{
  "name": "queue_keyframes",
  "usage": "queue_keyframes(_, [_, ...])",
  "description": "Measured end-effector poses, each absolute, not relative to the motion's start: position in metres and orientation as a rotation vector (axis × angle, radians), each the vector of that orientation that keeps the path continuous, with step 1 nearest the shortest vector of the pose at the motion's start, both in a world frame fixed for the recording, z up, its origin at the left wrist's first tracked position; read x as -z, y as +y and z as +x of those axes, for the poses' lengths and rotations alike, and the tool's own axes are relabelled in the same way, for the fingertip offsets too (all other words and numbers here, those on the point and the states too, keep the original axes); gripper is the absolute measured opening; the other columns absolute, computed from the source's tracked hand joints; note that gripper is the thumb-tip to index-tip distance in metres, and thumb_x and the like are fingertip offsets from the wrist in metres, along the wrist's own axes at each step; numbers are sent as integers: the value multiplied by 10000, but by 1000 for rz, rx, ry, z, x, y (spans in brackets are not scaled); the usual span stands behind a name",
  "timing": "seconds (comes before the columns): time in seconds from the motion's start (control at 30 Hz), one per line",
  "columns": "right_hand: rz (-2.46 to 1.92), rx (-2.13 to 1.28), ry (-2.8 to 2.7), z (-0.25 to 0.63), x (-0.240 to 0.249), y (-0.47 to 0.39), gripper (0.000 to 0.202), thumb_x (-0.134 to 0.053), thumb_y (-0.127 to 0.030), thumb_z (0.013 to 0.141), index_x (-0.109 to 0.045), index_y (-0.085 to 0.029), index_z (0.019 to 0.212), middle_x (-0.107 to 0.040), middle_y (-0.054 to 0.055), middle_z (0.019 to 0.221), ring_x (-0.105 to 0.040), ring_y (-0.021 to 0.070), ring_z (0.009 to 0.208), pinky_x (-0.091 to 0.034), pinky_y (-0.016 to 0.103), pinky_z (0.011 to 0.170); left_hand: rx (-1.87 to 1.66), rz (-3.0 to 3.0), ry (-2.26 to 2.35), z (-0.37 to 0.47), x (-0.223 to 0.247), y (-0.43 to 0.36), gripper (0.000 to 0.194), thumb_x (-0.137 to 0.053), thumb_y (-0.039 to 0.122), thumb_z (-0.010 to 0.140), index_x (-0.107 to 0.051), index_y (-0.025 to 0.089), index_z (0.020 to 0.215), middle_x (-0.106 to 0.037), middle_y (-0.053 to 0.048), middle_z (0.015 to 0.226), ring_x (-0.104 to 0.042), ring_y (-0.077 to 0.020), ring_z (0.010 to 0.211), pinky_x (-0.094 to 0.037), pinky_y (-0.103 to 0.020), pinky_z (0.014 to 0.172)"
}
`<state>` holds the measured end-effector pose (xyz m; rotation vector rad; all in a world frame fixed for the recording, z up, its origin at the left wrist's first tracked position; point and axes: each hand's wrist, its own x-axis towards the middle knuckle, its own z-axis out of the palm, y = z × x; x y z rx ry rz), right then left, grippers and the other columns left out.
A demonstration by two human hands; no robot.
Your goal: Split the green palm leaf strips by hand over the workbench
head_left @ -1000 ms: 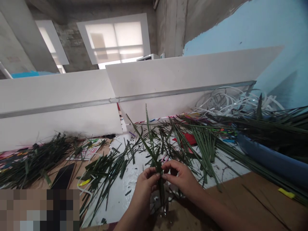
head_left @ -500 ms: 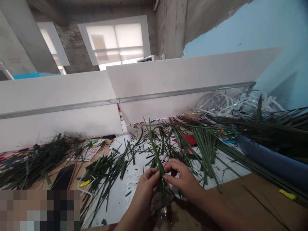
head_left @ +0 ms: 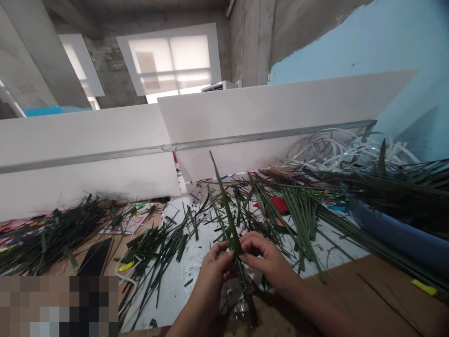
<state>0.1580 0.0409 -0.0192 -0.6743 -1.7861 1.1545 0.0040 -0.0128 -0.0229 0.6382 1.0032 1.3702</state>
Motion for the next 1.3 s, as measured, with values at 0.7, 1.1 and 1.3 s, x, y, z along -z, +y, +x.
queue_keyframes(0.7, [-703,-1305,-1272,156,14,41,331,-752,-487,766,-590,-200,793,-586,-10,752,-589,168,712,-514,305,696,-1260,791,1167,10,21,-16,295,-629,150,572,-636,186,864,-563,33,682,-503,-101,551,-338,-203,494])
queue_keyframes(1.1, [-618,-1514,-1375,153,15,33,267,-747,-416,790,-653,-189,896,-646,18,810,-594,155,694,-528,280,628,-1316,744,1224,10,25,-14,277,-772,354,652,-585,167,732,-555,23,578,-468,-93,479,-338,-214,480])
queue_keyframes(1.3, [-632,-1498,-1430,153,20,33,244,-723,-404,805,-658,-195,913,-669,33,845,-608,181,763,-515,285,660,-1332,711,1111,6,17,-14,267,-772,276,650,-665,138,852,-671,-41,773,-590,-125,621,-454,-237,618])
